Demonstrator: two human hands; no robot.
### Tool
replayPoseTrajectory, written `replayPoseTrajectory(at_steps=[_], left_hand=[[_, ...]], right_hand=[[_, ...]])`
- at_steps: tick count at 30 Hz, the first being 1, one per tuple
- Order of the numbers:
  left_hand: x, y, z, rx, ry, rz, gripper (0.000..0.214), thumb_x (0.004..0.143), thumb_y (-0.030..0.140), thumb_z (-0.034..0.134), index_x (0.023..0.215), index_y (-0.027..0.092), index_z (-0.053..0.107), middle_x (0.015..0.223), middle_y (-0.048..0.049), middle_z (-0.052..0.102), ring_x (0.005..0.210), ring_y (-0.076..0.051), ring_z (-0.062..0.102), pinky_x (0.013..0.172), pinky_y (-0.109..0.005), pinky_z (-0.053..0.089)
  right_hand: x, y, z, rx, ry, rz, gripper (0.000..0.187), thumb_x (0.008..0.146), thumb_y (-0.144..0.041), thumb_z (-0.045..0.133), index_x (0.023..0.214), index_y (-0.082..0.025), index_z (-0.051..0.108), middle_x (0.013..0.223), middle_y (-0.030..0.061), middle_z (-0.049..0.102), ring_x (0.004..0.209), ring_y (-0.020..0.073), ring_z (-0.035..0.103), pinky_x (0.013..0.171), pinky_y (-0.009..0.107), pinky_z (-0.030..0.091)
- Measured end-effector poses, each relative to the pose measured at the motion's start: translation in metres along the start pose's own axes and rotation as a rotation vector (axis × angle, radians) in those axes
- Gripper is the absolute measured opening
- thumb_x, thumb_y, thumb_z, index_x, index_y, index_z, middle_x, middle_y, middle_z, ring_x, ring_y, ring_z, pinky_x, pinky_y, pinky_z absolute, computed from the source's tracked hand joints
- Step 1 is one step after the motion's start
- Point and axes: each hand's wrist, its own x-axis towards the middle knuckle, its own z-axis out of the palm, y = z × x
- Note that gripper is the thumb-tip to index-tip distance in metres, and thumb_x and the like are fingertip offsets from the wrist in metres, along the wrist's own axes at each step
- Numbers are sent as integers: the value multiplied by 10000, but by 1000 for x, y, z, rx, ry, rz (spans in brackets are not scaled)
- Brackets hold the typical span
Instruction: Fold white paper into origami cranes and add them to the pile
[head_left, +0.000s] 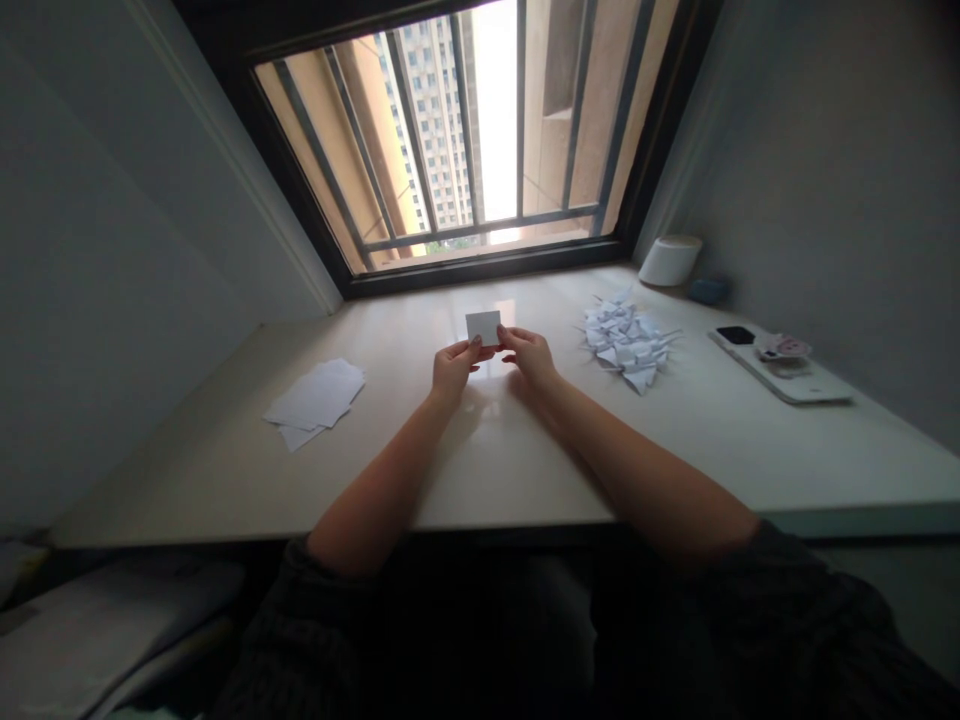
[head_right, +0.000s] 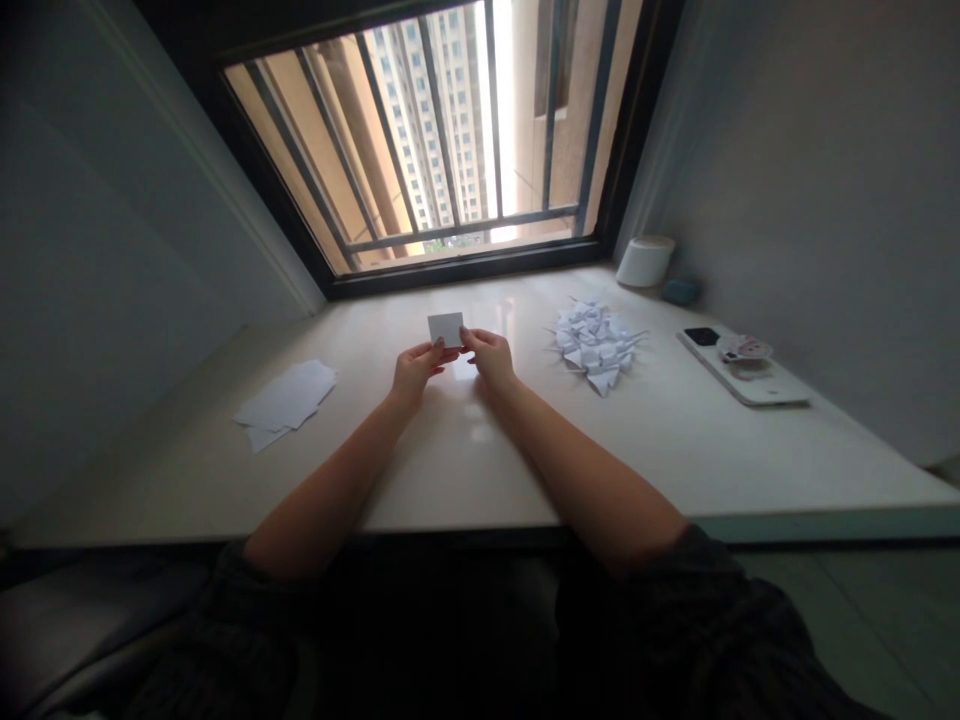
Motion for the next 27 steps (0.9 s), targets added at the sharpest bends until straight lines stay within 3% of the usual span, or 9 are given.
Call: replayPoseTrajectory(at_steps=[8,19,24,27], left_hand=[[2,-1,1,98,-131,55,401,701,525,682,868,163,722,931,-113,736,929,-240,662,750,-313,419],[1,2,-4,148,-268,-13,388,682,483,703,910,170,724,969,-111,728,987,-246,642,803,-342,428],[2,1,-2,173,-170,36,404,707,524,663,901,172,701,934,-91,718,903,-222,653,712,-298,441],[4,0,-2,171,-57,76,458,727,588,620,894,167,684,870,-73,700,808,-192,645,639,-264,439]], right_hand=[[7,9,3,-24,66,-59,378,765,-559,578,661,-198,536,621,-4,573,576,124,535,522,250,402],[4,8,2,-90,180,-152,389,716,-552,586,599,-182,571,560,-12,546,547,121,494,542,259,403],[10,12,-3,-172,165,-172,391,743,-562,563,653,-182,597,579,-3,556,565,134,512,556,264,403],[12,14,-5,-366,112,-230,406,798,-570,501,679,-192,589,664,17,583,621,150,534,620,286,427]])
